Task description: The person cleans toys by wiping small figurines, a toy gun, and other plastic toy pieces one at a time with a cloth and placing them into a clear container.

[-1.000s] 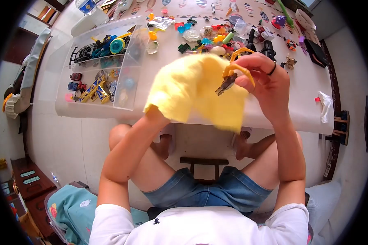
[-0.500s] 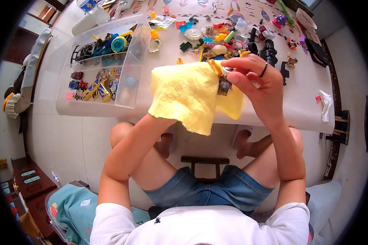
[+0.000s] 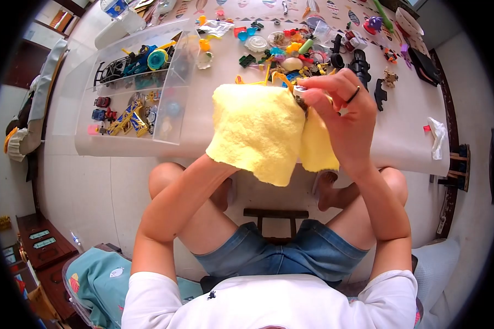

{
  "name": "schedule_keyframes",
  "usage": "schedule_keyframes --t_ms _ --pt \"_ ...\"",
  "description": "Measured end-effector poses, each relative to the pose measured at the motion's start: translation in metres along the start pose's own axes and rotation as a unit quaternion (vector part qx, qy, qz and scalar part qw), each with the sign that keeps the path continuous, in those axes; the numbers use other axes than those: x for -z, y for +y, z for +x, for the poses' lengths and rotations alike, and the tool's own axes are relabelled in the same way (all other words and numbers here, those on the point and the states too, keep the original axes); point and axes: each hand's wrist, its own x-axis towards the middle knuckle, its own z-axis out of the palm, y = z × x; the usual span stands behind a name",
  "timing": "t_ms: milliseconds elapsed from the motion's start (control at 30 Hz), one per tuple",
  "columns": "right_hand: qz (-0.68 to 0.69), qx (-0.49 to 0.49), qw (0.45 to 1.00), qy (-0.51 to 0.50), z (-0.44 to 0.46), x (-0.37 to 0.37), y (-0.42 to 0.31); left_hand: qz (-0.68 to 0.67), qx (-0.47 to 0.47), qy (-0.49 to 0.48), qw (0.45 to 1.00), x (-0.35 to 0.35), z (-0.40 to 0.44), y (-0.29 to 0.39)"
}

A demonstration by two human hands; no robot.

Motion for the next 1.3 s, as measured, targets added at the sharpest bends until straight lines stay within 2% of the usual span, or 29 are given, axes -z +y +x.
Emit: schedule_keyframes --t_ms 100,167,200,233,300,367,433,500,567,767,900,1000,1133,1200,1300 --pt "0.181 -0.101 0.977 0.047 0.001 0.002 0.003 0.079 -0.013 0.033 0.996 -0.008 0.0 0.009" --pt "0.221 -0.113 0.967 0.058 0.003 0.003 0.006 0.13 -0.021 0.055 0.99 -0.014 0.0 0.018" --pt "0.226 -0.125 0.964 0.057 0.004 0.003 0.005 0.309 -0.034 0.039 0.95 -0.016 0.003 0.024" --pt "0.231 -0.136 0.962 0.055 0.005 0.002 0.005 0.478 -0.045 0.023 0.877 -0.018 0.006 0.03" --pt "0.236 -0.136 0.962 -0.009 0.002 0.0 0.015 0.559 -0.078 0.023 0.825 -0.02 0.009 0.031" --pt "0.205 -0.128 0.969 -0.046 0.002 0.001 0.017 0.428 -0.108 0.044 0.896 -0.02 0.01 0.024" --pt "0.246 -0.124 0.96 -0.043 0.0 -0.002 0.012 0.345 -0.113 0.038 0.931 -0.017 0.009 0.018" --pt "0.257 -0.099 0.961 -0.022 -0.002 -0.009 0.01 0.228 -0.075 0.036 0.97 -0.014 0.007 0.011" --pt "0.322 -0.117 0.939 -0.027 -0.004 -0.012 0.006 0.044 -0.008 0.05 0.998 -0.01 0.002 0.004" --pt "0.362 -0.131 0.922 -0.045 0.0 -0.002 0.012 -0.094 -0.019 0.029 0.995 0.009 -0.003 0.008" --pt "0.301 -0.163 0.939 -0.033 0.0 0.0 0.009 -0.027 -0.063 0.044 0.997 0.011 -0.002 0.008" --pt "0.234 -0.116 0.963 -0.068 -0.004 -0.008 0.006 0.019 -0.068 0.041 0.997 0.002 -0.003 0.001" --pt "0.265 -0.119 0.952 -0.094 -0.005 -0.007 0.005 0.011 -0.068 0.024 0.997 0.005 -0.004 0.0" --pt "0.272 -0.097 0.952 -0.097 -0.005 -0.006 0.005 -0.042 -0.063 0.01 0.997 0.007 -0.004 0.0" --pt "0.292 -0.12 0.943 -0.104 -0.006 -0.006 0.004 -0.217 -0.024 -0.012 0.976 0.012 -0.008 0.002"
